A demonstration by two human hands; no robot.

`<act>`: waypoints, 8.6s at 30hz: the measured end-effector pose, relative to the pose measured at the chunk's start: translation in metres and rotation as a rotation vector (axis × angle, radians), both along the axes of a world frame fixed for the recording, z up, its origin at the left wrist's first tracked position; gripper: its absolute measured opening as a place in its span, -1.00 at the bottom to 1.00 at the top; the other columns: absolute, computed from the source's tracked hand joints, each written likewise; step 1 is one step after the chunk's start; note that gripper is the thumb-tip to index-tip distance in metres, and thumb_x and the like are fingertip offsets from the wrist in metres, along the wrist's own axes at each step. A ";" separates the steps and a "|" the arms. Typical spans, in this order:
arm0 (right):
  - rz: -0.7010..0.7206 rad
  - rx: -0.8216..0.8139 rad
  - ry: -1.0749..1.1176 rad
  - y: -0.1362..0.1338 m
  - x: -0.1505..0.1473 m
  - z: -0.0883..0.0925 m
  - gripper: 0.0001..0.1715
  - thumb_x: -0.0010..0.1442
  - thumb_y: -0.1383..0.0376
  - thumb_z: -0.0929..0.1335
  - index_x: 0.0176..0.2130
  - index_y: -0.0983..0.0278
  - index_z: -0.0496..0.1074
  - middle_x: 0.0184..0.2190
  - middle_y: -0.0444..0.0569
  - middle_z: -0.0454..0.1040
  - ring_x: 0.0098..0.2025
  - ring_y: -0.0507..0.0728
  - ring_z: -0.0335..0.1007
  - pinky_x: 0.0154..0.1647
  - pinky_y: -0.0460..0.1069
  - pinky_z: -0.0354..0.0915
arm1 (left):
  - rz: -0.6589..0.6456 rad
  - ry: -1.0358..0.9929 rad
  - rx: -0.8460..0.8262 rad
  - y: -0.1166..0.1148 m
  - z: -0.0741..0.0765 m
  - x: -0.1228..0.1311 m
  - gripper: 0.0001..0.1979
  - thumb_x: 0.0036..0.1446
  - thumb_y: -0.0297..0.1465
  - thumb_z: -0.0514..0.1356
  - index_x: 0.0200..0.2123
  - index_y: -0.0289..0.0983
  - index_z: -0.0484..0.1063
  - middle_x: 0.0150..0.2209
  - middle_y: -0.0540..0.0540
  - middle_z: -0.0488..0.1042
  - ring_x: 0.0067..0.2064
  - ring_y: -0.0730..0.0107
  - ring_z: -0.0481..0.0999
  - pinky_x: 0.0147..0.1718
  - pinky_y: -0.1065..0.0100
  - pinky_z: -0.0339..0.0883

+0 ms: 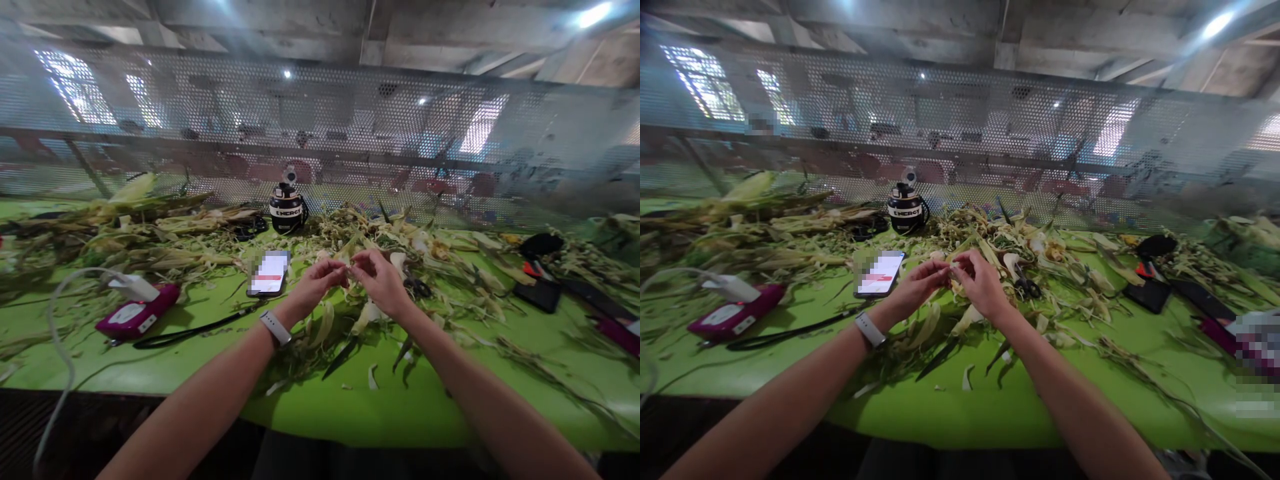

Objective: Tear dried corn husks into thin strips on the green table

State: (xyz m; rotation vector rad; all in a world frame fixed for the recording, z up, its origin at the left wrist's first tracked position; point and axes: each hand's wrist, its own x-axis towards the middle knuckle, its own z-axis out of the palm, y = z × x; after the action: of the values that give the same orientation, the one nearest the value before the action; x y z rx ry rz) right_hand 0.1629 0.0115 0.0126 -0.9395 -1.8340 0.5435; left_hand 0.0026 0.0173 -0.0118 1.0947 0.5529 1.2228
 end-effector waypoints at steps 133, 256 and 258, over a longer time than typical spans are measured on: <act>0.007 0.044 -0.017 0.003 0.003 -0.001 -0.79 0.12 0.20 0.33 -0.26 0.21 0.52 -0.20 -0.01 0.46 -0.09 0.15 0.36 -0.06 0.08 0.28 | -0.015 0.516 0.290 -0.009 0.010 0.003 -0.61 -0.01 -0.06 0.19 -0.57 -0.30 0.31 -0.64 0.11 0.10 -0.58 0.58 0.01 -0.60 0.46 -0.14; 0.062 -0.219 -0.219 0.002 0.004 0.002 -0.52 0.16 0.06 0.20 -0.64 0.27 0.23 -0.68 -0.18 0.22 -0.57 0.00 0.09 -0.54 -0.08 -0.02 | -0.098 0.522 0.228 -0.017 0.012 0.004 -0.64 -0.04 -0.08 0.22 -0.39 -0.28 0.38 -0.57 0.10 0.23 -0.55 0.58 0.12 -0.57 0.47 0.00; 0.072 -0.200 -0.215 0.002 0.002 -0.002 -0.57 0.15 0.11 0.21 -0.64 0.27 0.23 -0.69 -0.18 0.20 -0.58 -0.01 0.08 -0.55 -0.08 -0.03 | -0.105 0.516 0.229 -0.016 0.011 0.004 -0.62 -0.04 -0.06 0.21 -0.39 -0.28 0.38 -0.59 0.10 0.22 -0.57 0.59 0.10 -0.58 0.47 -0.02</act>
State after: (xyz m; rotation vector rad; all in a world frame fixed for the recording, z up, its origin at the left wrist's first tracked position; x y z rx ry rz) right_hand 0.1646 0.0139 0.0110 -1.1039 -2.0395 0.7037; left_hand 0.0071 0.0009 -0.0003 1.6317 0.7451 0.9228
